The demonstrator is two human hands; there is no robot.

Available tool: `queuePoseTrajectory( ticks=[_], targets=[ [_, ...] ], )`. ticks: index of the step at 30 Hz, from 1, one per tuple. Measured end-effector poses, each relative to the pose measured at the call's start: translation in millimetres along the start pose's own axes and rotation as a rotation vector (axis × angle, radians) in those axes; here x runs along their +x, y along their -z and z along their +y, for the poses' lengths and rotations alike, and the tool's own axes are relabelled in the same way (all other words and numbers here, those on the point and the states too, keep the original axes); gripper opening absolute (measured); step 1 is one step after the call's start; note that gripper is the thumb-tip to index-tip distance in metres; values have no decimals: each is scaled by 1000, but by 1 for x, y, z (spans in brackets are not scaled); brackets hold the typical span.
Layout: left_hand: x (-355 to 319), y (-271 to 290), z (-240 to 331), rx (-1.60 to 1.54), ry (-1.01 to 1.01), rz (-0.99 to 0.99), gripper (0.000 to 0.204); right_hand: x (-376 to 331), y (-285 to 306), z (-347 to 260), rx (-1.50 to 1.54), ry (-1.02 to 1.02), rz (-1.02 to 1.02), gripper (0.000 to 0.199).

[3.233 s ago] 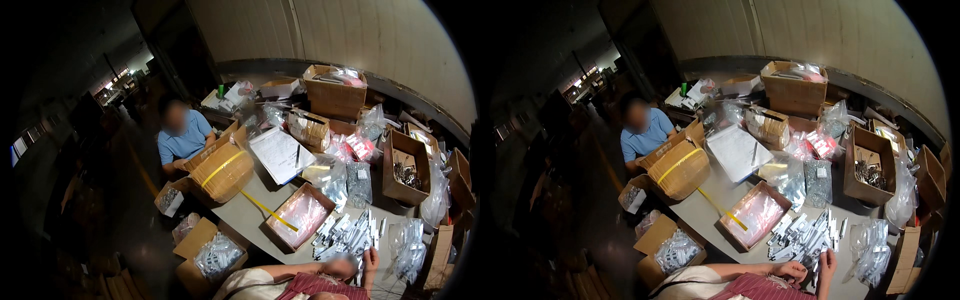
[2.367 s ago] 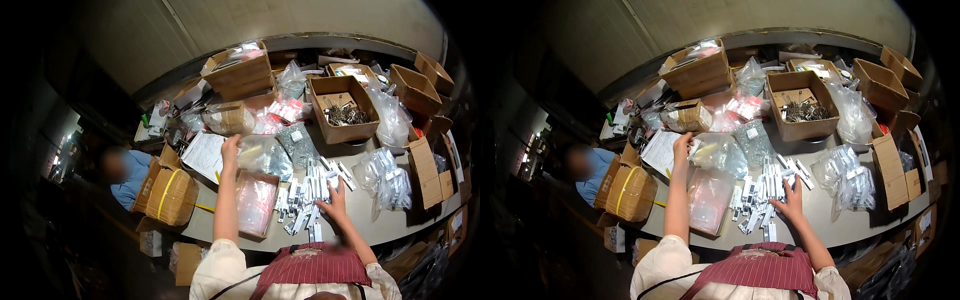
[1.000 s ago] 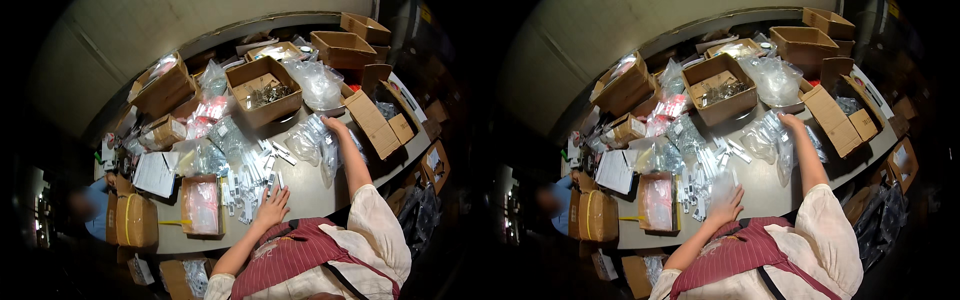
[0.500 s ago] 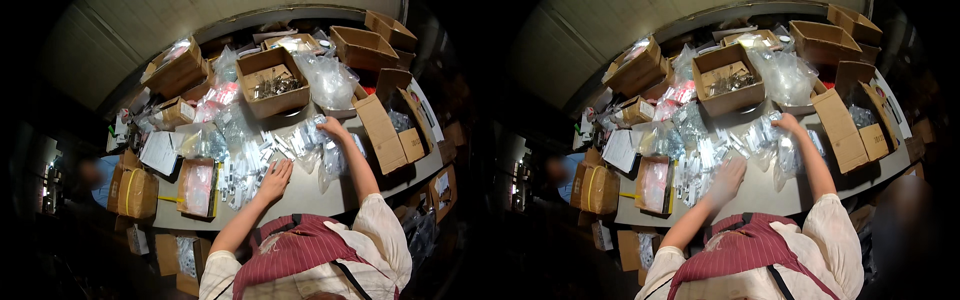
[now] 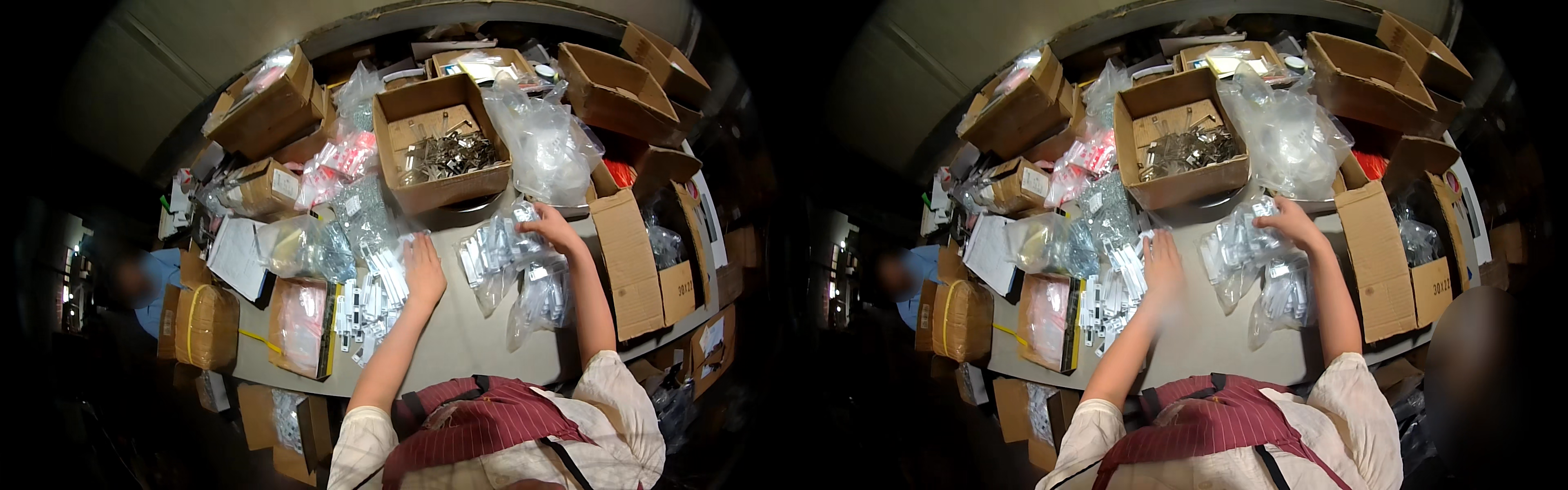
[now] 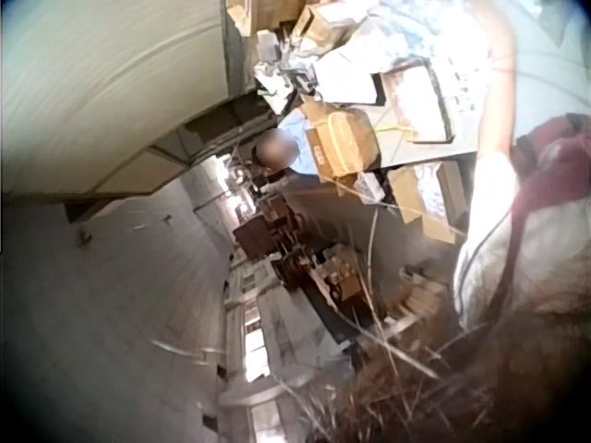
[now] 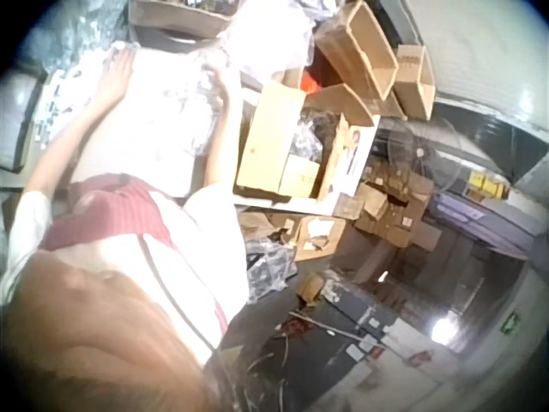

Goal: The person picks up small white rectangular items from a table, places them into clear plastic bags, and sets the bags down. The person repeats this process with multiple items throughout the clip.

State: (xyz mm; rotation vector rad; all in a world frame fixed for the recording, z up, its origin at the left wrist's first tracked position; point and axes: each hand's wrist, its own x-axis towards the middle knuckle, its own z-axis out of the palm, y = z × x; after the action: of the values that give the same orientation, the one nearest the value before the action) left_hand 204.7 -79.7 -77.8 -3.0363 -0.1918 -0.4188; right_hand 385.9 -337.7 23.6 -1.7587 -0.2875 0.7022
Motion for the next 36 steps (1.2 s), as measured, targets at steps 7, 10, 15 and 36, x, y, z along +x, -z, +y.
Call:
queuePoseTrajectory(
  ticks=[7, 10, 15, 36],
  targets=[
    [-6, 38, 31, -452, -185, -2, 47, -73, -29, 1, -124, 21, -23, 39],
    [-22, 59, 59, -1018, 157, -121, 45, -100, -42, 15, 297, -1, 13, 40],
    [-72, 26, 95, -922, 193, 41, 45, -122, -28, 11, 380, -113, 59, 20],
    [-137, 76, 80, -1236, 250, -97, 61, -160, 27, -78, 282, 332, 209, 15]
  ],
)
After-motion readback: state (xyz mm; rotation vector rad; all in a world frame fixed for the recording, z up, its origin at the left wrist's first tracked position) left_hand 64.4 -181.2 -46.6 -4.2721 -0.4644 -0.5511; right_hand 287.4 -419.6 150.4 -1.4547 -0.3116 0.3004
